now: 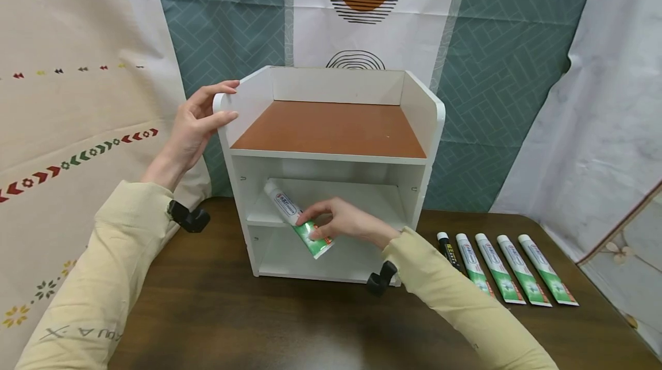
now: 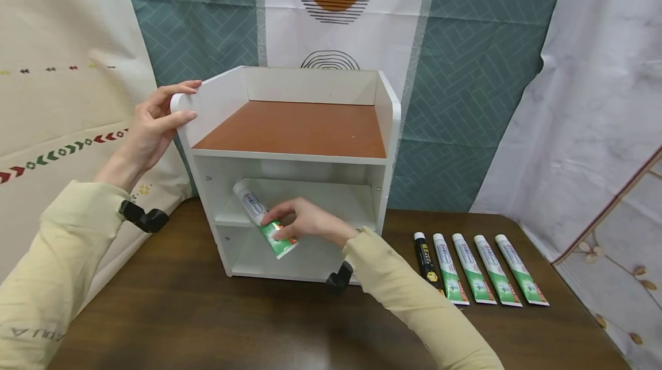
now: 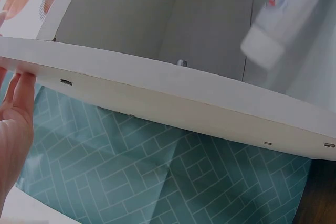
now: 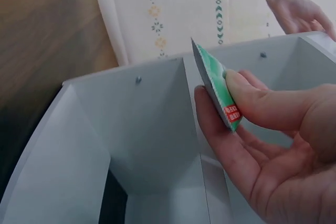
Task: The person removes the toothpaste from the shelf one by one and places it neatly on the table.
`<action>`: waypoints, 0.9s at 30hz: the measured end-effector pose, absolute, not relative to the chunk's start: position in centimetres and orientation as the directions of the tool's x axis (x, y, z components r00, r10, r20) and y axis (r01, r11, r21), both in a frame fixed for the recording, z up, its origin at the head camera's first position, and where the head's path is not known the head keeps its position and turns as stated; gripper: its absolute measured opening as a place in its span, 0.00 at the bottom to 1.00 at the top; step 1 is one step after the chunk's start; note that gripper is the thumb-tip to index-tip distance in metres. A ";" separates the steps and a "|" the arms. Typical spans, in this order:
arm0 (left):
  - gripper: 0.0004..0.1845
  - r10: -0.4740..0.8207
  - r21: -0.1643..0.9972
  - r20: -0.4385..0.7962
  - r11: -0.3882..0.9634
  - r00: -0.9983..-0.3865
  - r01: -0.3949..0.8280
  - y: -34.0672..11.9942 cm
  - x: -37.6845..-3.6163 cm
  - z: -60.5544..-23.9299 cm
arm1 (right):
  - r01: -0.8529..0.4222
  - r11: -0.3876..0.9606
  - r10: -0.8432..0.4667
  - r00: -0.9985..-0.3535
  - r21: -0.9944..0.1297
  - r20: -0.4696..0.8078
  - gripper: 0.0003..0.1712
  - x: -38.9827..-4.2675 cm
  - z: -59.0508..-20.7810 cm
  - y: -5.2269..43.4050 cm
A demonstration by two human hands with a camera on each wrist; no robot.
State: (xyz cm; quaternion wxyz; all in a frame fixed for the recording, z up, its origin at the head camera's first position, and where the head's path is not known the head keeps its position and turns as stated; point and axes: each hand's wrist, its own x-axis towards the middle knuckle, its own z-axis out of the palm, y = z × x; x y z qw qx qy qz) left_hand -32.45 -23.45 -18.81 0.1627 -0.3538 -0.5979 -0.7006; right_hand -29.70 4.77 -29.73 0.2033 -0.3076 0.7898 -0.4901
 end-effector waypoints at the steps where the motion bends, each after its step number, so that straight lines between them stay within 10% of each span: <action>1: 0.17 0.194 0.722 0.691 -0.235 -0.696 0.651 -23.5 -32.4 -18.8 | -0.294 0.319 -0.700 -0.714 -0.901 -0.015 0.15 -29.7 -29.8 5.2; 27: 0.18 0.205 0.727 0.686 -0.243 -0.698 0.643 -23.4 -32.3 -18.8 | -0.577 0.231 -0.929 -0.371 -0.784 -0.001 0.13 -28.2 -30.6 14.9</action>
